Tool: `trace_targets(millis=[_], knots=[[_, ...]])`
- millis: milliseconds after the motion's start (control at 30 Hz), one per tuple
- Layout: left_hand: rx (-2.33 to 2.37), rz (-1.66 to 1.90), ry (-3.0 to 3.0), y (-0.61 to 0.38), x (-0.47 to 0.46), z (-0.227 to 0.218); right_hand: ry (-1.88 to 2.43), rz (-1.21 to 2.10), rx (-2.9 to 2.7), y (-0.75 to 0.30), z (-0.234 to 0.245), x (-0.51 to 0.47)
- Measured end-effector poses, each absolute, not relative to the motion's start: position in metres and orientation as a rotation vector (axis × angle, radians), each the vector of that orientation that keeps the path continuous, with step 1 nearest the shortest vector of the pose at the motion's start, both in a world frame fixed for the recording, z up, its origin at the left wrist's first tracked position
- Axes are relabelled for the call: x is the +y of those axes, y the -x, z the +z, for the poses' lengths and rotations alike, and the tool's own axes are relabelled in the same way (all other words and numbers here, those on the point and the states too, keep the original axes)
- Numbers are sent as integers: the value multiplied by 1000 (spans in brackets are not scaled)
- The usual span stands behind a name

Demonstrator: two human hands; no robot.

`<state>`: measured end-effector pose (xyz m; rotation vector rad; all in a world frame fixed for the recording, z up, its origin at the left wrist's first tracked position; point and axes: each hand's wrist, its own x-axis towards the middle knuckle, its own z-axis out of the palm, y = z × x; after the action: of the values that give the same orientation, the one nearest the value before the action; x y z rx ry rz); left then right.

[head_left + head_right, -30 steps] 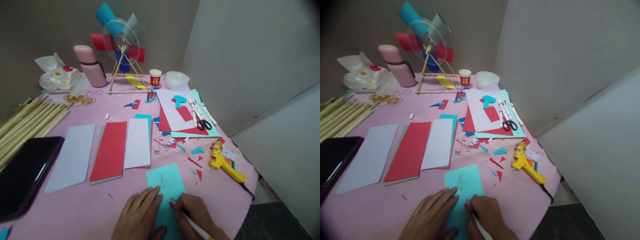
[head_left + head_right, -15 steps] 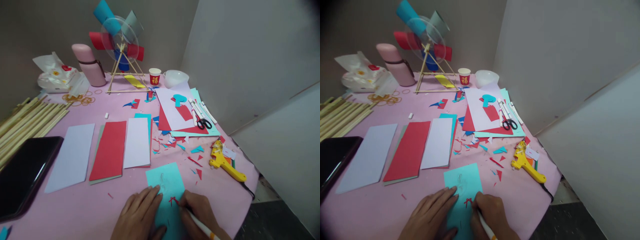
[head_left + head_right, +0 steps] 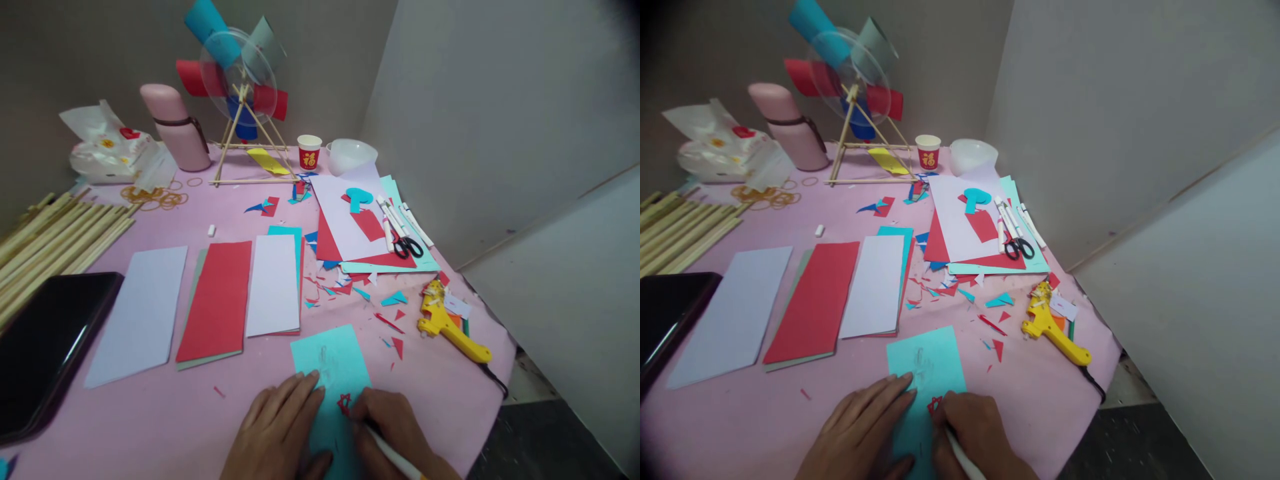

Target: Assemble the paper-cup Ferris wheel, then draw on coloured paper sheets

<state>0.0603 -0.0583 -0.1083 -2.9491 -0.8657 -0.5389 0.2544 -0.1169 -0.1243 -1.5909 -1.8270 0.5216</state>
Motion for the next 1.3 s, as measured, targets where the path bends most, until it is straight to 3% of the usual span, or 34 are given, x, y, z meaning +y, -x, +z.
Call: trace_targets(millis=[167, 567, 1300], knots=[[-865, -546, 2926, -61, -58, -108, 1630, 345, -1773, -250, -143, -116], [-835, -569, 2900, -61, -57, -107, 1823, 844, -1604, -261, -100, -121], [-803, -566, 2874, -61, -55, -106, 1740, 931, -1524, -261, -99, -121]])
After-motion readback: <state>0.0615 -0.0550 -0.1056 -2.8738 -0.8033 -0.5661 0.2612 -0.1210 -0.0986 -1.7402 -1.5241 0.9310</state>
